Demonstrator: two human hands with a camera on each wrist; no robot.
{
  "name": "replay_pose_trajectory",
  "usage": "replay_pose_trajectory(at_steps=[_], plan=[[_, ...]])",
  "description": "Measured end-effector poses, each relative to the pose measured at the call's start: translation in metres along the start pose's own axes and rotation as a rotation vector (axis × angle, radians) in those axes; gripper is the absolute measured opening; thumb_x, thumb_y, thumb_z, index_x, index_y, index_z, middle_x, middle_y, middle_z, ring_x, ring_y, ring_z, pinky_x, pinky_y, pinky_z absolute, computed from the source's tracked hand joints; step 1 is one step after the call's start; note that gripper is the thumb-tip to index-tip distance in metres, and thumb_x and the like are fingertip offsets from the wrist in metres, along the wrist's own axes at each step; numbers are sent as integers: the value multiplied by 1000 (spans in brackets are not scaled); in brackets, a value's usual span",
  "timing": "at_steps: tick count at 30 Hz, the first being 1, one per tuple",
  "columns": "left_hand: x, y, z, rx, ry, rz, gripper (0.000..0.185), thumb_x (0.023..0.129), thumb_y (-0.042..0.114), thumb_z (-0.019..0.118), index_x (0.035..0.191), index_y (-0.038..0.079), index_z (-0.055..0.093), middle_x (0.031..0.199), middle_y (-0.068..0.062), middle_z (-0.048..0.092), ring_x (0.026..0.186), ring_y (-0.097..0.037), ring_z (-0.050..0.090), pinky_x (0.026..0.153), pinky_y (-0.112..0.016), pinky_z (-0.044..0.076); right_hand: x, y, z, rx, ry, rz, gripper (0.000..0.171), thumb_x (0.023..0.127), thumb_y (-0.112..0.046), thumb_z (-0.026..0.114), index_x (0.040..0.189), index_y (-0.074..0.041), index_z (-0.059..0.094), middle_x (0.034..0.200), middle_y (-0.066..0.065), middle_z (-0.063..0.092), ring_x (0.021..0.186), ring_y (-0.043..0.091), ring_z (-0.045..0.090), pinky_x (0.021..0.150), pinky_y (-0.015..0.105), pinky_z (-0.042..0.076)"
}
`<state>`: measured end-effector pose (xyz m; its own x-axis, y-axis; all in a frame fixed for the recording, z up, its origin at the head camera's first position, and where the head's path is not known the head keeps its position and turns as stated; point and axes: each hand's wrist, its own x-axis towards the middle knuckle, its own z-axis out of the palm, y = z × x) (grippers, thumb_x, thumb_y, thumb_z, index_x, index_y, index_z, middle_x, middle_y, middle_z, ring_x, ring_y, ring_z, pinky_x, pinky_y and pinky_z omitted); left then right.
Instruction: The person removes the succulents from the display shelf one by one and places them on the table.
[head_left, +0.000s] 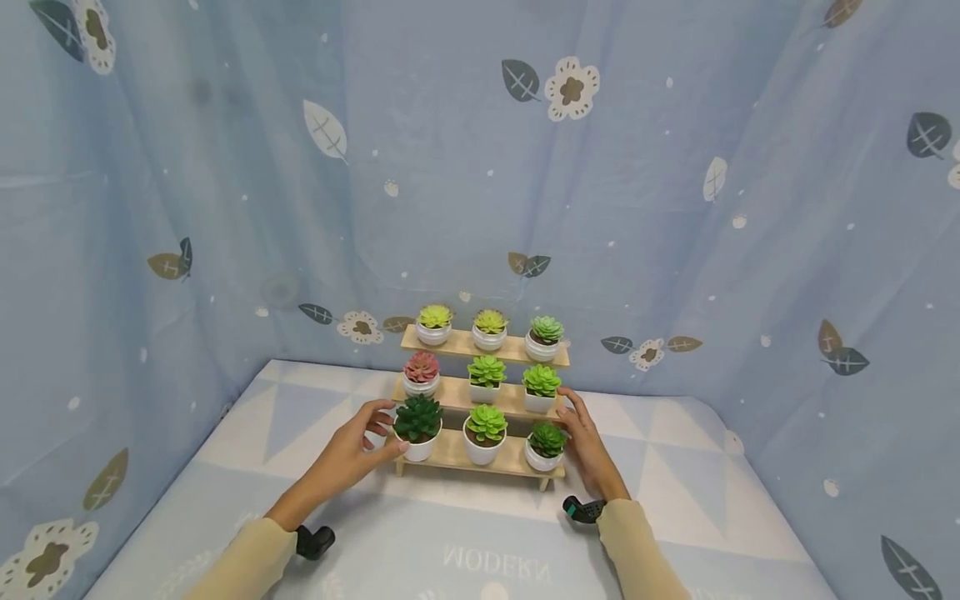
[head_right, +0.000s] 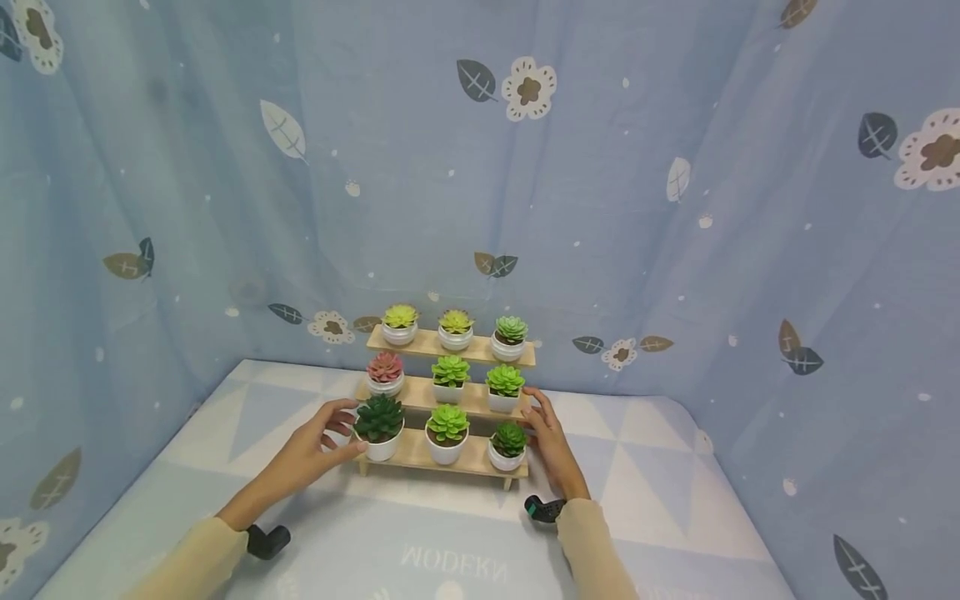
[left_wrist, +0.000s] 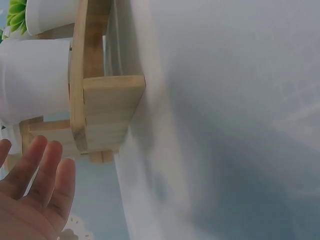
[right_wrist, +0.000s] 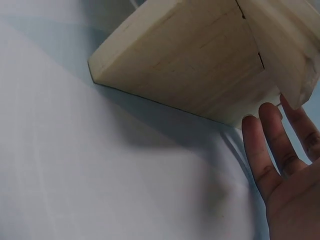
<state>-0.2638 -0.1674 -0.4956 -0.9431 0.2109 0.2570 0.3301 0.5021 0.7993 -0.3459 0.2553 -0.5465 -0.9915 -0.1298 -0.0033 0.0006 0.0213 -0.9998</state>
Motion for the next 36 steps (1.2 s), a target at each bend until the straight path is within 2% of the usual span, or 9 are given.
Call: replay_pose_trajectory(at_steps=[3, 8, 15, 20, 31, 36], plan=[[3, 1, 1, -6, -19, 11, 75, 90, 43, 81, 150, 16, 44, 124, -5, 62, 107, -23, 62, 83, -47, 50, 1, 0, 0, 10, 3, 17, 53, 102, -56, 57, 150, -44, 39, 162, 4, 23, 137, 33, 41, 118, 63, 17], [9, 0, 3, -31, -27, 29, 77, 88, 41, 83, 149, 15, 44, 122, -5, 62, 103, -24, 62, 83, -48, 52, 2, -2, 2, 19, 13, 10, 53, 102, -56, 58, 150, -44, 40, 157, 5, 30, 134, 33, 44, 117, 63, 19], [11, 1, 6, -80, -63, -46, 82, 86, 44, 85, 151, 16, 43, 122, -4, 60, 103, -23, 58, 85, -36, 52, 0, -1, 4, 8, 11, -2, 52, 104, -51, 56, 151, -39, 40, 144, 10, 40, 129, 31, 47, 115, 61, 23], [15, -1, 9, -106, -68, -78, 84, 85, 42, 86, 151, 13, 44, 121, -6, 59, 99, -24, 58, 82, -32, 51, -1, -2, 3, 12, 16, -12, 54, 104, -51, 56, 153, -36, 38, 149, 11, 38, 129, 32, 46, 114, 61, 24], [18, -2, 12, -168, -89, -114, 91, 82, 40, 89, 155, 16, 40, 123, -8, 58, 99, -26, 57, 82, -38, 52, -2, -4, 4, 52, 12, -6, 56, 104, -49, 57, 154, -35, 36, 161, 9, 24, 135, 33, 38, 118, 61, 17], [19, -3, 15, -167, -82, -113, 87, 82, 39, 89, 152, 18, 42, 124, -7, 59, 97, -24, 56, 80, -37, 51, -2, -3, 4, 57, 23, -12, 55, 103, -49, 58, 153, -36, 38, 152, 12, 38, 132, 31, 43, 116, 58, 22]])
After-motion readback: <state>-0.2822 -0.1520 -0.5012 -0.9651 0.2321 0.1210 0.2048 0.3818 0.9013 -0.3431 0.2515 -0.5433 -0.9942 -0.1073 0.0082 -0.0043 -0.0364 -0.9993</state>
